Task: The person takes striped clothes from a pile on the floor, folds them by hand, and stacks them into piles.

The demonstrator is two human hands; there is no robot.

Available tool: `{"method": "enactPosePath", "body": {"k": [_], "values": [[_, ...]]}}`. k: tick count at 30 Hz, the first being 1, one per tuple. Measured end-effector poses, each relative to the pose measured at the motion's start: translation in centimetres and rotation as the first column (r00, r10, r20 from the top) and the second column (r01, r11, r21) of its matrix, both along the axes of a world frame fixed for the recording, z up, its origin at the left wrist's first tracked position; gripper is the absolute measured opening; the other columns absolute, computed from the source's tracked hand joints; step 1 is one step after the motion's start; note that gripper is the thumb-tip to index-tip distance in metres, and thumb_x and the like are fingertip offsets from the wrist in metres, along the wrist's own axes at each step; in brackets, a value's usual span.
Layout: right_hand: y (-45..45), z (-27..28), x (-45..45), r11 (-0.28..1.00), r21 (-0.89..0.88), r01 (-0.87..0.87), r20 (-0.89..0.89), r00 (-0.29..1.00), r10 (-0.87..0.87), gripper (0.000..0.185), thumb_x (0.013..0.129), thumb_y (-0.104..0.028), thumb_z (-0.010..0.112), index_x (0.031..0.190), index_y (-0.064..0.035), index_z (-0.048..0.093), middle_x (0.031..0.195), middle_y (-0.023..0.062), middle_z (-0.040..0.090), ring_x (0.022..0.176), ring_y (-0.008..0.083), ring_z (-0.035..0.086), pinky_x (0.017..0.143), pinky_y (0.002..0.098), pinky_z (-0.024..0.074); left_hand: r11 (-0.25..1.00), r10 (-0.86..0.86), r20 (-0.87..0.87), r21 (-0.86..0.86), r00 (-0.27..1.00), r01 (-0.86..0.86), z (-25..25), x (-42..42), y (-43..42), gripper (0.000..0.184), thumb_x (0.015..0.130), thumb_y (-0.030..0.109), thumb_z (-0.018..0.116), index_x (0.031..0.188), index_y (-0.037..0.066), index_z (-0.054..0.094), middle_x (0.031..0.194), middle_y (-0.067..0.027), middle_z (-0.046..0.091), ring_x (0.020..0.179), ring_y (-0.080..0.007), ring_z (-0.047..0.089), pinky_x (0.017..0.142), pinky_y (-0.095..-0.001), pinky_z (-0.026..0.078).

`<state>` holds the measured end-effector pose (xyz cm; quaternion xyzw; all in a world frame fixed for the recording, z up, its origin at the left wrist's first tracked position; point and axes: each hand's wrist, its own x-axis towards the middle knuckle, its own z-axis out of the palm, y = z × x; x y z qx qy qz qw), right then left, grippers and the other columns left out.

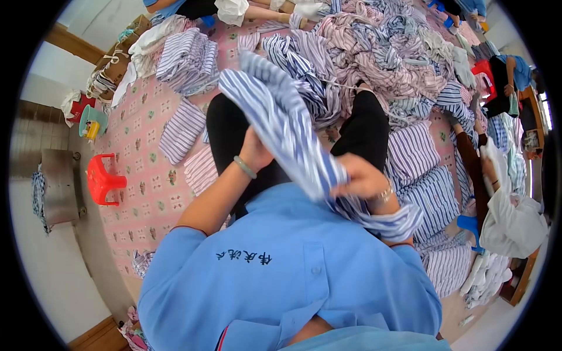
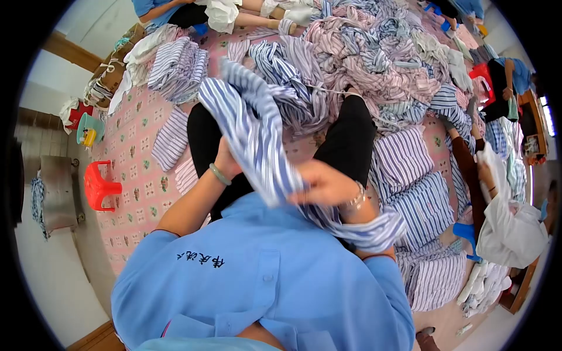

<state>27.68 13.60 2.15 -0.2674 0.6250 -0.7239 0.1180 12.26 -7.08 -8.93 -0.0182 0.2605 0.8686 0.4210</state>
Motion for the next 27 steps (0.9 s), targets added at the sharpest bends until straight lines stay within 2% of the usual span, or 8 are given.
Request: {"method": "enactPosePath", "body": {"k": [4,8,11,13,16,21,24,27], "values": [[-1.2,0.1,0.2,0.982,0.045,-0.181,-0.199,0.962,0.186,0.013,0.082,-0.011,0.062,0.079,0.0019,0.063,0.075,0.0138,0.06,0.069,0.0271,0.055,0.064,0.0347,0.041,0.99,-0.062,-0.114,-0.133,0.992,0.046,-2.6,-2.2,-0.5,0.039,0.093,0.029,0.045,0.124,0.006,0.047,0.124,-0.0118,0.049,0.114,-0.0212,0.048,0.099,-0.0382,0.037],[-1.4,-1.7,0.5,0.886,0.462,-0.042,0.341,0.93,-0.134,0.025,0.087,-0.019,0.059,0.099,0.0022,0.06,0.082,0.0115,0.061,0.078,0.0252,0.057,0.071,0.0319,0.0438,0.634,-0.526,-0.824,-0.216,-0.21,-0.742,-3.1,-8.2,2.7,0.035,0.091,0.017,0.042,0.122,0.003,0.047,0.121,-0.0095,0.05,0.108,-0.0149,0.046,0.098,-0.0329,0.035],[-0.6,-4.6,0.1,0.715,0.654,0.246,0.002,0.945,-0.327,0.036,0.089,-0.024,0.056,0.115,-0.0003,0.055,0.097,0.013,0.061,0.088,0.0261,0.058,0.081,0.0308,0.0447,0.905,-0.195,-0.758,0.106,-0.623,-0.412,8.2,-9.2,3.8,0.029,0.091,0.019,0.036,0.111,0.004,0.051,0.114,-0.0066,0.056,0.1,-0.0151,0.053,0.099,-0.0325,0.034],[0.8,-4.9,-1.1,0.644,0.754,0.132,0.143,0.924,-0.356,0.042,0.089,-0.027,0.055,0.123,-0.0017,0.05,0.114,0.0173,0.057,0.103,0.027,0.056,0.09,0.0336,0.0423,0.866,-0.336,-0.941,-0.297,-0.029,-0.402,2.9,-8.4,3.6,0.044,0.091,0.029,0.034,0.128,0.006,0.042,0.127,-0.0098,0.047,0.119,-0.0206,0.043,0.107,-0.0365,0.025],[2.8,-5.9,-3.4,0.676,0.736,0.032,0.249,0.916,-0.314,0.04,0.092,-0.032,0.05,0.121,-0.0042,0.053,0.106,0.0156,0.061,0.097,0.029,0.057,0.087,0.0336,0.0425,0.785,-0.383,-0.695,0.103,-0.609,-0.611,9.9,-5.5,3.2,0.053,0.093,0.029,0.037,0.141,0.008,0.026,0.144,-0.0112,0.027,0.132,-0.0258,0.028,0.111,-0.0405,0.015],[4.7,-7.4,-7.9,0.377,0.911,-0.169,0.192,0.981,-0.023,0.042,0.085,-0.027,0.06,0.12,-0.0066,0.054,0.121,0.0143,0.055,0.113,0.028,0.05,0.097,0.035,0.0376,0.918,-0.362,-0.826,-0.235,0.432,0.319,8.2,-7.1,3.9,0.048,0.092,0.011,0.047,0.137,0.005,0.032,0.137,-0.0102,0.039,0.124,-0.0204,0.04,0.106,-0.0281,0.028],[5.0,-5.8,-10.0,0.201,0.964,-0.172,0.172,0.985,0.02,0.041,0.085,-0.037,0.057,0.112,-0.0068,0.06,0.109,0.0161,0.06,0.099,0.0316,0.058,0.088,0.0393,0.0438,0.829,-0.539,-0.776,-0.417,-0.329,-0.373,7.2,-9.0,4.0,0.047,0.091,0.014,0.048,0.135,0.005,0.035,0.134,-0.0119,0.041,0.123,-0.0223,0.04,0.106,-0.032,0.028],[8.6,-10.0,-12.2,-0.042,0.991,-0.125,0.128,0.989,0.078,0.041,0.084,-0.041,0.055,0.107,-0.0077,0.062,0.096,0.0176,0.063,0.09,0.034,0.06,0.083,0.0427,0.0459,0.641,-0.659,-0.66,-0.242,-0.36,-0.729,6.6,-9.7,4.1,0.052,0.084,0.023,0.052,0.132,0.005,0.041,0.132,-0.0138,0.043,0.123,-0.0305,0.04,0.105,-0.04,0.028]]}}
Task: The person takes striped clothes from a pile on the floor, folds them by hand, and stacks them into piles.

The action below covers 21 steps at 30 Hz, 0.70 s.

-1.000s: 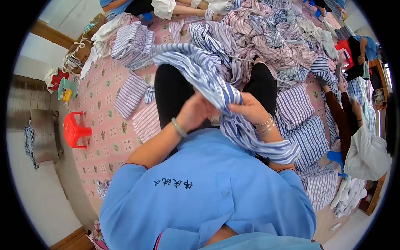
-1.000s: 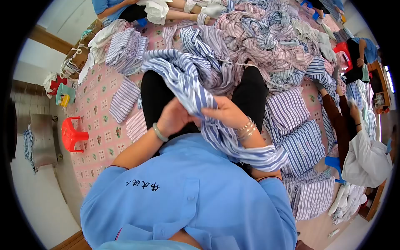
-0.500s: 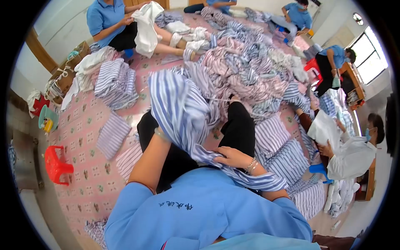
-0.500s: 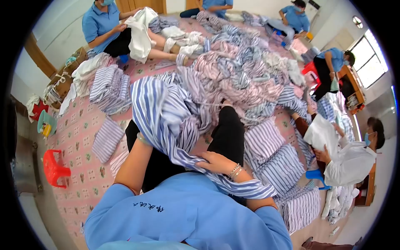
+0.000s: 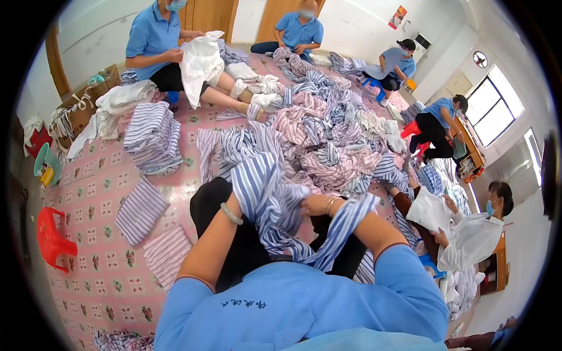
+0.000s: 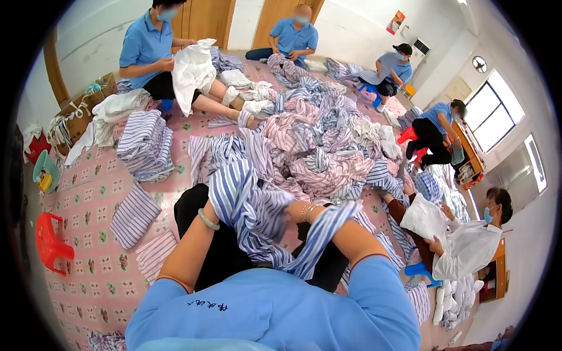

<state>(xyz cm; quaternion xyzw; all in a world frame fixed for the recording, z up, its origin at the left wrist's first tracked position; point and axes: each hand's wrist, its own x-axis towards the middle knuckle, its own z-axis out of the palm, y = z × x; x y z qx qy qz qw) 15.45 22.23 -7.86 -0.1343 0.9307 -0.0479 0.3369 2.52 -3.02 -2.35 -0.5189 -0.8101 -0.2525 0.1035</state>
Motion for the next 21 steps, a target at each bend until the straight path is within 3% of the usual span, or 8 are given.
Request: {"method": "enactPosePath", "body": {"k": [2,7,9,14,16,19,20,21], "values": [[0.9,0.3,-0.2,0.99,0.119,0.072,0.028,0.997,-0.076,0.045,0.081,-0.048,0.053,0.098,-0.0087,0.067,0.088,0.017,0.066,0.085,0.0323,0.062,0.077,0.0392,0.0473,0.915,-0.089,0.034,0.398,0.995,0.068,-3.1,-0.9,-0.5,0.05,0.084,0.023,0.052,0.13,0.006,0.044,0.133,-0.0136,0.044,0.124,-0.0303,0.039,0.104,-0.0403,0.028],[0.4,-0.9,1.3,0.989,0.106,0.104,0.118,0.986,-0.116,0.038,0.082,-0.038,0.055,0.098,-0.0055,0.066,0.088,0.0144,0.066,0.083,0.0246,0.061,0.075,0.0351,0.0479,0.975,0.02,0.135,0.215,0.991,-0.049,-4.7,-0.8,-0.5,0.05,0.091,0.019,0.046,0.136,0.003,0.032,0.136,-0.0127,0.039,0.125,-0.025,0.038,0.107,-0.0337,0.025],[-0.4,-0.3,1.8,0.994,-0.026,0.102,0.208,0.974,-0.094,0.036,0.082,-0.034,0.055,0.098,-0.0042,0.066,0.087,0.0133,0.066,0.082,0.0215,0.061,0.074,0.0334,0.0482,0.909,-0.325,0.485,0.396,0.812,0.127,-5.2,0.4,0.2,0.046,0.091,0.015,0.045,0.135,0.004,0.034,0.134,-0.0122,0.04,0.123,-0.0245,0.039,0.104,-0.0326,0.029],[-0.2,8.1,0.0,0.78,-0.512,0.359,0.031,0.916,-0.401,0.031,0.085,-0.024,0.053,0.102,-0.0004,0.064,0.091,0.0121,0.065,0.086,0.0142,0.059,0.075,0.0291,0.0473,0.949,-0.309,0.43,0.197,0.848,0.246,-1.5,3.7,2.0,0.046,0.088,0.02,0.053,0.13,0.007,0.042,0.128,-0.0104,0.047,0.118,-0.0236,0.046,0.102,-0.0326,0.032],[-0.4,9.5,-0.9,0.283,-0.848,0.447,0.178,0.745,-0.643,0.053,0.087,-0.032,0.051,0.132,-0.0052,0.042,0.129,0.0131,0.049,0.109,0.0197,0.053,0.087,0.0319,0.0448,0.953,-0.294,0.137,-0.038,0.946,0.301,3.1,5.0,3.2,0.033,0.083,0.024,0.055,0.111,0.006,0.055,0.103,-0.0112,0.057,0.094,-0.0266,0.054,0.083,-0.0366,0.042],[-0.2,7.3,-2.5,0.355,-0.897,0.265,0.036,0.842,-0.538,0.068,0.09,-0.038,0.049,0.143,-0.0057,0.019,0.147,0.012,0.021,0.135,0.0225,0.021,0.108,0.0332,0.0213,0.81,-0.5,0.132,-0.278,0.856,0.516,4.1,5.1,4.8,0.024,0.079,0.023,0.057,0.091,0.002,0.058,0.085,-0.0123,0.061,0.077,-0.0283,0.058,0.071,-0.0374,0.046],[-0.4,7.4,-3.0,0.317,-0.884,0.343,0.178,0.875,-0.451,0.074,0.091,-0.04,0.048,0.144,-0.0056,0.009,0.151,0.0119,0.007,0.139,0.0195,0.001,0.111,0.0336,0.006,0.828,-0.523,0.344,-0.013,0.78,0.56,2.4,4.6,5.2,0.024,0.078,0.02,0.057,0.094,0.001,0.057,0.09,-0.0132,0.06,0.084,-0.0277,0.057,0.076,-0.0359,0.045],[-0.6,6.8,-3.4,0.35,-0.885,0.308,0.119,0.875,-0.47,0.067,0.09,-0.045,0.05,0.138,-0.005,0.028,0.141,0.0159,0.031,0.128,0.0239,0.033,0.104,0.032,0.0278,0.82,-0.564,0.515,0.255,0.645,0.513,1.8,4.1,5.6,0.025,0.078,0.017,0.058,0.097,0.001,0.056,0.095,-0.0141,0.059,0.09,-0.0271,0.056,0.081,-0.0344,0.044]]}}
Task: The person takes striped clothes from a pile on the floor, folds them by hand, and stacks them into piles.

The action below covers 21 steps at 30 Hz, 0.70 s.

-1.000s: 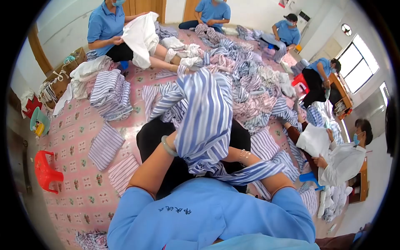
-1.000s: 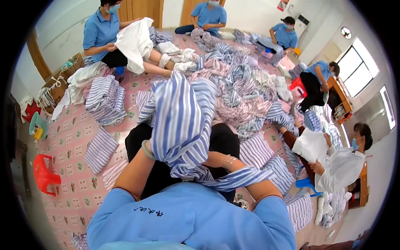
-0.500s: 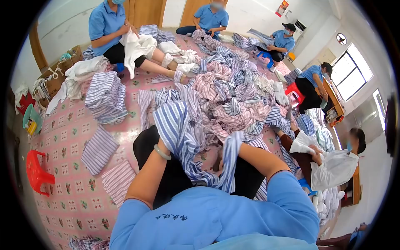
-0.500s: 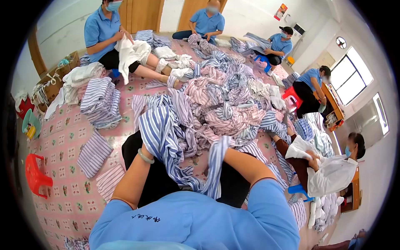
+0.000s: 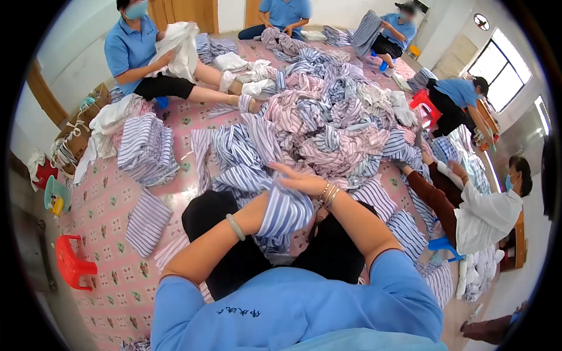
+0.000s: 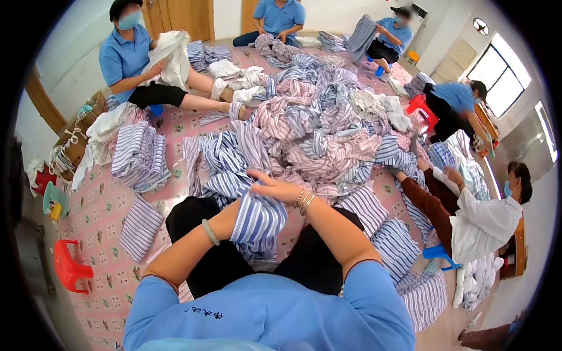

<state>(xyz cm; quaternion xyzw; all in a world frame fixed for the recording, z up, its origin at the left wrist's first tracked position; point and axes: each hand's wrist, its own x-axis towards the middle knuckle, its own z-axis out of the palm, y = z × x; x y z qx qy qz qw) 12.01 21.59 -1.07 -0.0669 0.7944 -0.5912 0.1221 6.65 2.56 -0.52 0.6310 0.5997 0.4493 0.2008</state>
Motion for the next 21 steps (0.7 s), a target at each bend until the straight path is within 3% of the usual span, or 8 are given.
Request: {"method": "enactPosePath", "body": {"k": [2,4,5,6,10,12,14,21], "values": [[0.7,-0.3,-1.1,0.997,0.05,-0.059,0.177,0.983,0.049,0.05,0.089,-0.042,0.053,0.119,-0.0036,0.051,0.115,0.0106,0.055,0.106,0.0177,0.05,0.091,0.0295,0.0389,0.982,-0.061,0.194,-0.163,0.979,0.093,-0.4,-1.9,0.8,0.031,0.077,0.013,0.058,0.105,0.001,0.054,0.108,-0.0166,0.055,0.104,-0.0282,0.051,0.091,-0.0334,0.039],[1.9,0.0,-1.3,0.991,0.125,0.052,0.076,0.995,-0.062,0.039,0.088,-0.037,0.055,0.107,-0.0023,0.056,0.1,0.0062,0.057,0.094,0.0137,0.051,0.083,0.0277,0.0405,0.998,-0.018,0.234,-0.062,0.972,0.033,-0.8,-3.7,1.1,0.034,0.077,0.013,0.058,0.109,0.003,0.054,0.111,-0.0164,0.055,0.103,-0.0282,0.051,0.09,-0.0346,0.04],[2.7,0.3,-1.1,0.964,0.196,0.178,-0.027,0.984,-0.177,0.031,0.088,-0.031,0.057,0.095,-0.0009,0.061,0.086,0.0018,0.06,0.083,0.0097,0.052,0.075,0.0259,0.0421,0.995,-0.024,-0.288,0.084,0.957,0.05,0.3,-5.4,1.1,0.032,0.076,0.014,0.059,0.106,0.004,0.058,0.103,-0.0147,0.06,0.096,-0.0284,0.055,0.085,-0.0359,0.042],[3.2,1.1,-0.7,0.966,0.186,0.177,-0.027,0.984,-0.175,0.031,0.088,-0.031,0.057,0.095,-0.0009,0.061,0.086,0.0018,0.06,0.083,0.0097,0.052,0.075,0.0259,0.0421,0.962,-0.11,-0.338,-0.273,0.935,0.014,2.4,-6.5,2.1,0.029,0.075,0.015,0.06,0.101,0.002,0.061,0.097,-0.0131,0.063,0.091,-0.0286,0.058,0.083,-0.036,0.043],[3.6,3.1,0.1,0.89,-0.148,0.432,-0.212,0.865,-0.455,0.01,0.085,-0.012,0.059,0.089,-0.0034,0.062,0.08,0.0049,0.059,0.074,0.0119,0.054,0.069,0.0242,0.042,0.997,0.067,-0.172,-0.022,0.983,-0.072,1.3,-9.2,3.9,0.04,0.079,0.015,0.062,0.115,0.003,0.053,0.109,-0.0134,0.058,0.096,-0.0255,0.057,0.083,-0.0363,0.043],[2.6,2.3,-0.4,0.897,0.066,0.437,-0.516,0.785,-0.344,0.009,0.083,-0.012,0.062,0.088,-0.0049,0.064,0.076,0.0068,0.054,0.071,0.0171,0.054,0.066,0.0263,0.0419,0.993,0.013,0.563,-0.106,0.826,0.056,0.8,-7.3,4.4,0.047,0.081,0.016,0.063,0.124,0.004,0.046,0.122,-0.0123,0.051,0.113,-0.0205,0.048,0.094,-0.0336,0.038],[1.4,2.5,-0.3,0.882,0.113,0.458,-0.461,0.81,-0.362,0.01,0.08,-0.011,0.064,0.087,-0.0046,0.065,0.074,0.0065,0.05,0.069,0.0199,0.052,0.063,0.0281,0.0415,0.998,-0.01,0.301,-0.055,0.954,0.028,1.2,-6.4,5.1,0.058,0.08,0.014,0.066,0.129,0.001,0.036,0.124,-0.0121,0.045,0.117,-0.0199,0.042,0.098,-0.0327,0.034],[1.1,3.2,-0.7,0.904,0.131,0.406,-0.486,0.821,-0.299,0.015,0.079,-0.01,0.066,0.093,-0.0049,0.063,0.077,0.0073,0.053,0.071,0.0188,0.054,0.062,0.0276,0.0425,0.99,0.1,0.464,-0.134,0.88,-0.041,0.2,-7.5,4.8,0.034,0.081,0.009,0.063,0.113,0.003,0.052,0.107,-0.0058,0.056,0.103,-0.0139,0.05,0.09,-0.0288,0.038]]}}
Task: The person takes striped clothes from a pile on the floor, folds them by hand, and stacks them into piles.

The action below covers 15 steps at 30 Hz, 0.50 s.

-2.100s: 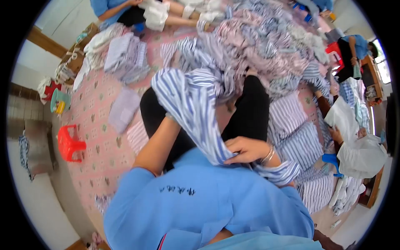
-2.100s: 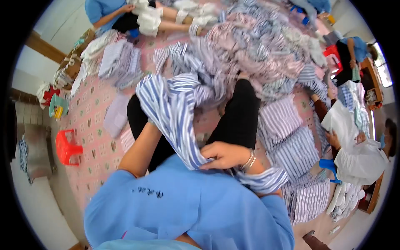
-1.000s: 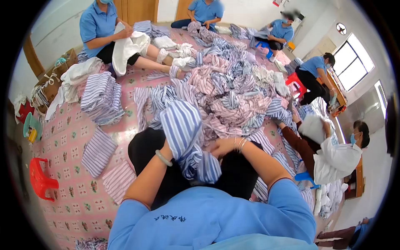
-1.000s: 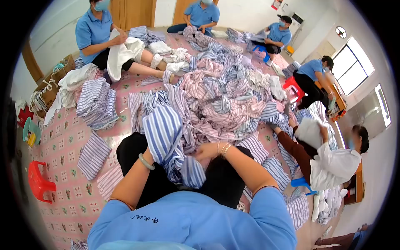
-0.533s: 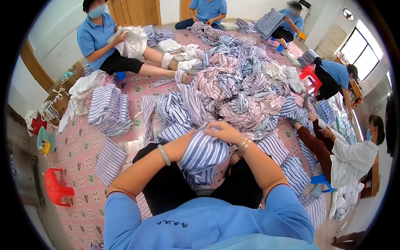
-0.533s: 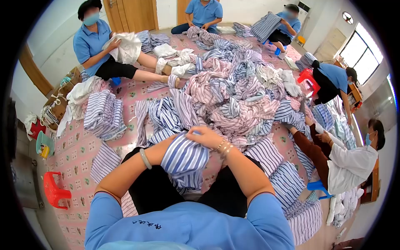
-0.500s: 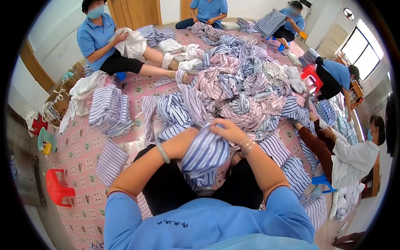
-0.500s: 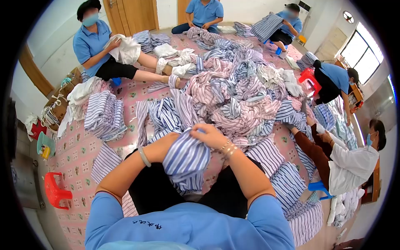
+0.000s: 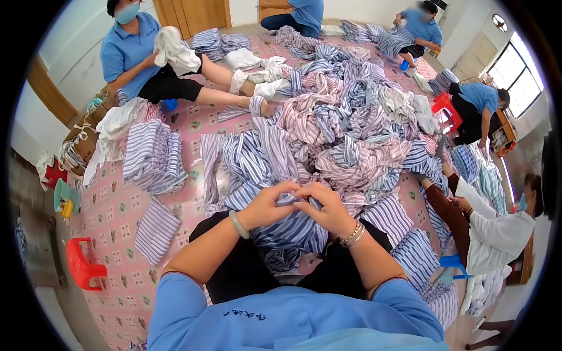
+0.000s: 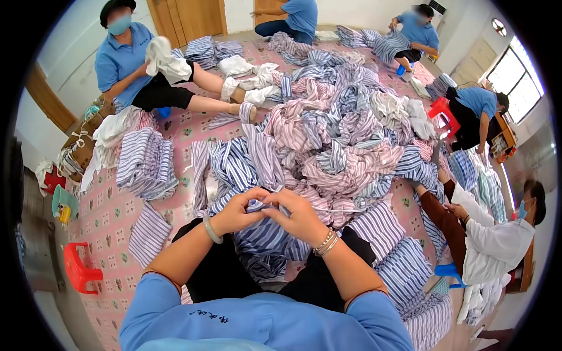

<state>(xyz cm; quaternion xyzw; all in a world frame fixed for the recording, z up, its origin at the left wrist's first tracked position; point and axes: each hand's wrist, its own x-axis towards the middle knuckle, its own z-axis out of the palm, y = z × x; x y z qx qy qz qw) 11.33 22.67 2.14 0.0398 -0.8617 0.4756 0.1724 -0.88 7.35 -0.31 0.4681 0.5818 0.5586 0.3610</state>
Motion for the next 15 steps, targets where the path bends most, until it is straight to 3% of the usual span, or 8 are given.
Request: {"method": "enactPosePath", "body": {"k": [2,6,8,10,12,14,15], "values": [[-0.5,0.1,0.1,0.995,-0.094,0.024,0.028,0.999,-0.022,0.023,0.078,-0.013,0.068,0.097,-0.0052,0.059,0.077,0.0074,0.055,0.07,0.0188,0.056,0.062,0.0284,0.0433,0.986,0.092,-0.055,0.148,0.994,-0.083,0.0,0.3,-0.2,0.027,0.082,0.006,0.062,0.107,0.002,0.056,0.1,-0.0049,0.059,0.095,-0.011,0.053,0.084,-0.0257,0.041],[0.3,0.3,0.6,0.998,-0.06,-0.027,0.208,0.977,0.039,0.03,0.075,-0.014,0.07,0.098,-0.0045,0.055,0.075,0.0076,0.057,0.069,0.0212,0.057,0.062,0.0295,0.0439,0.991,0.119,-0.014,0.068,0.993,-0.118,0.3,0.3,-1.1,0.014,0.083,0.005,0.061,0.096,0.001,0.061,0.091,-0.0044,0.061,0.089,-0.0104,0.055,0.082,-0.0249,0.042],[0.4,0.7,0.9,0.986,0.125,-0.106,0.327,0.943,0.06,0.027,0.073,-0.013,0.07,0.094,-0.003,0.056,0.073,0.0076,0.058,0.066,0.0244,0.058,0.062,0.0314,0.0446,0.99,0.12,0.001,0.073,0.993,-0.12,0.2,0.5,-1.5,0.015,0.085,0.008,0.059,0.098,0.001,0.061,0.092,-0.0044,0.061,0.091,-0.0109,0.055,0.084,-0.0258,0.041],[1.5,-1.6,1.0,0.972,0.217,-0.087,0.223,0.974,0.038,0.025,0.072,-0.01,0.068,0.093,-0.0021,0.057,0.076,0.0093,0.058,0.07,0.0257,0.058,0.064,0.0319,0.0448,0.99,0.12,0.017,0.077,0.993,-0.12,0.3,0.3,-2.0,0.016,0.086,0.01,0.058,0.099,0.0,0.061,0.093,-0.0044,0.061,0.092,-0.0115,0.054,0.086,-0.0267,0.04],[1.6,-1.8,1.2,0.952,0.301,-0.059,0.118,0.993,0.024,0.022,0.072,-0.008,0.066,0.091,-0.0013,0.057,0.079,0.011,0.059,0.074,0.0271,0.058,0.067,0.0323,0.045,0.991,-0.135,0.099,0.037,0.986,0.132,0.6,-0.4,-2.5,0.022,0.09,0.017,0.053,0.104,0.002,0.061,0.105,-0.0049,0.058,0.1,-0.0137,0.052,0.091,-0.0292,0.037],[1.4,-1.0,1.6,0.999,-0.014,0.029,0.023,0.999,-0.028,0.019,0.072,-0.003,0.06,0.091,-0.0009,0.058,0.084,0.0114,0.058,0.08,0.0246,0.057,0.072,0.0313,0.0438,0.983,-0.146,0.102,0.126,0.984,0.132,0.5,0.2,-2.4,0.025,0.091,0.019,0.051,0.108,0.002,0.059,0.111,-0.0052,0.054,0.103,-0.0151,0.049,0.094,-0.03,0.035],[1.2,-0.5,1.8,0.999,-0.013,0.032,0.022,0.999,-0.031,0.019,0.072,-0.003,0.06,0.091,-0.0009,0.058,0.084,0.0114,0.058,0.08,0.0246,0.057,0.072,0.0313,0.0438,0.968,-0.156,0.107,0.213,0.982,0.13,0.6,0.5,-2.2,0.028,0.091,0.021,0.05,0.112,0.003,0.058,0.117,-0.0056,0.05,0.107,-0.0166,0.047,0.096,-0.0308,0.033]]}}
